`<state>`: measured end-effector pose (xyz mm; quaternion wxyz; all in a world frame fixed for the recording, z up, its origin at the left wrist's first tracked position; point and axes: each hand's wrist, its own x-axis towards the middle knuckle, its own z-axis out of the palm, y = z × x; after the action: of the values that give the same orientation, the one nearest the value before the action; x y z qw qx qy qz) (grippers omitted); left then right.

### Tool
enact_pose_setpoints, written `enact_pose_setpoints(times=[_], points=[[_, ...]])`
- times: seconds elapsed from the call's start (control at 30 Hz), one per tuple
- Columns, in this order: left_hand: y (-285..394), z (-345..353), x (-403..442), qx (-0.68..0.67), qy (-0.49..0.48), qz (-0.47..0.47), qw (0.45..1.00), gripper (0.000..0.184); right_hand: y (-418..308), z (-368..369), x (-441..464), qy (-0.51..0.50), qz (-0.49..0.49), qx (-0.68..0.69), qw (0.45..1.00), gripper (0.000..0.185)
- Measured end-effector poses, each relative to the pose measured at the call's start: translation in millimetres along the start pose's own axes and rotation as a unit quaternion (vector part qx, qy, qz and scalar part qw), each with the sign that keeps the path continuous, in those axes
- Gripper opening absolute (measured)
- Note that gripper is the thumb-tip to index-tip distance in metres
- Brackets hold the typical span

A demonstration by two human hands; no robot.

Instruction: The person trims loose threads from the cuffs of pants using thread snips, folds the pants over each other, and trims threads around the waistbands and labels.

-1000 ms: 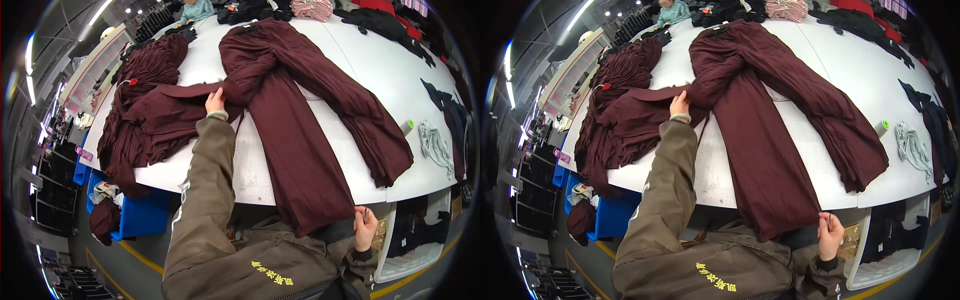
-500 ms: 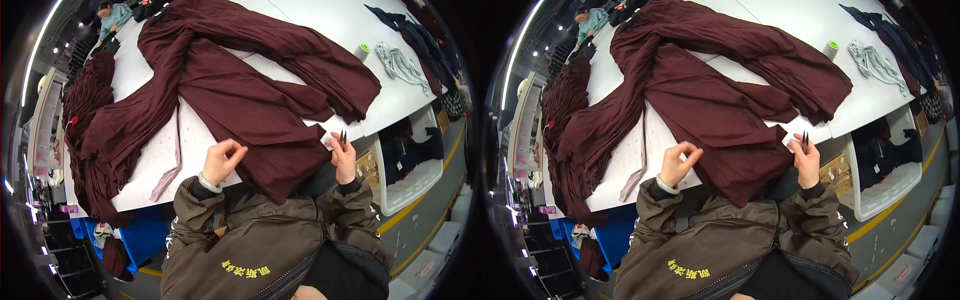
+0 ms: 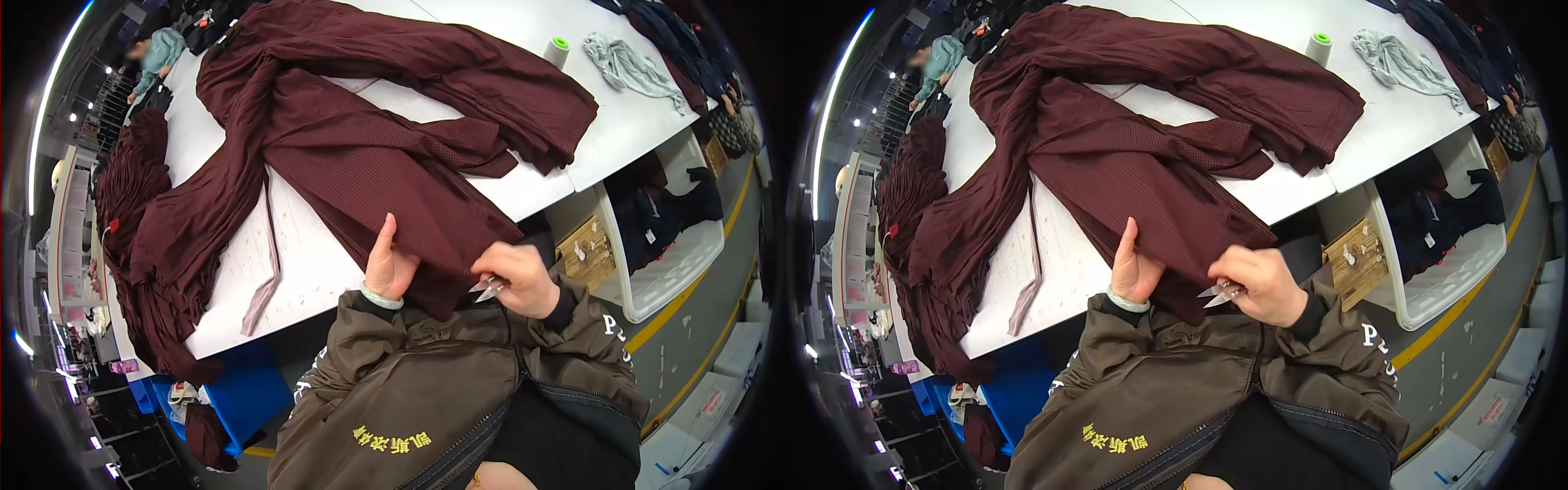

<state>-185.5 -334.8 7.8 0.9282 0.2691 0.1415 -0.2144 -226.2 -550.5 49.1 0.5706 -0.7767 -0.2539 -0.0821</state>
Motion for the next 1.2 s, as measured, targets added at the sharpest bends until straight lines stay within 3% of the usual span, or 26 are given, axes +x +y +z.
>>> enact_pose_setpoints(times=[0.1,0.17,0.2,0.27,0.33,0.47,0.6,0.77,0.8,0.93,1.1,1.2], points=[[-0.7,-25.2,8.0,0.018,0.044,0.029,0.998,0.041,8.8,-2.3,-22.1,-0.092,0.098,0.114,0.984,0.015],[-1.6,-27.0,10.1,0.021,0.042,0.035,0.998,0.041,3.2,-3.2,-15.7,0.047,0.216,0.088,0.971,0.016],[-1.3,-27.1,9.2,0.025,0.040,0.039,0.998,0.040,10.9,5.3,-11.1,0.049,0.216,0.091,0.971,0.016],[1.1,-24.2,10.8,0.034,0.032,0.049,0.998,0.038,34.5,25.0,6.9,0.184,0.233,0.214,0.931,0.022],[3.8,-12.9,11.9,0.031,0.005,0.045,0.999,0.039,27.2,23.7,28.5,0.043,0.360,0.271,0.892,0.023],[13.0,2.0,9.6,0.004,-0.060,0.047,0.997,0.043,40.3,56.9,34.0,0.029,0.248,0.265,0.932,0.018],[17.0,1.6,8.7,-0.027,-0.068,0.046,0.996,0.036,33.7,45.9,28.5,-0.078,0.391,0.180,0.899,0.016],[14.3,-42.6,24.2,-0.051,-0.186,-0.009,0.981,0.030,29.8,43.0,5.2,-0.033,0.452,0.202,0.868,0.015],[14.5,-39.0,20.6,-0.051,-0.187,-0.007,0.981,0.030,27.7,39.4,6.0,-0.034,0.451,0.201,0.869,0.015],[14.8,-24.9,-7.2,0.113,0.097,0.080,0.986,0.025,2.1,18.8,10.9,0.020,0.382,0.281,0.880,0.010],[34.7,-16.3,-14.4,-0.017,0.059,0.157,0.986,0.016,-0.7,8.3,29.5,0.090,0.268,0.276,0.919,0.009],[53.4,-22.4,-8.8,-0.017,0.000,0.166,0.986,0.018,-2.2,5.5,37.6,0.081,0.227,0.278,0.930,0.009]])
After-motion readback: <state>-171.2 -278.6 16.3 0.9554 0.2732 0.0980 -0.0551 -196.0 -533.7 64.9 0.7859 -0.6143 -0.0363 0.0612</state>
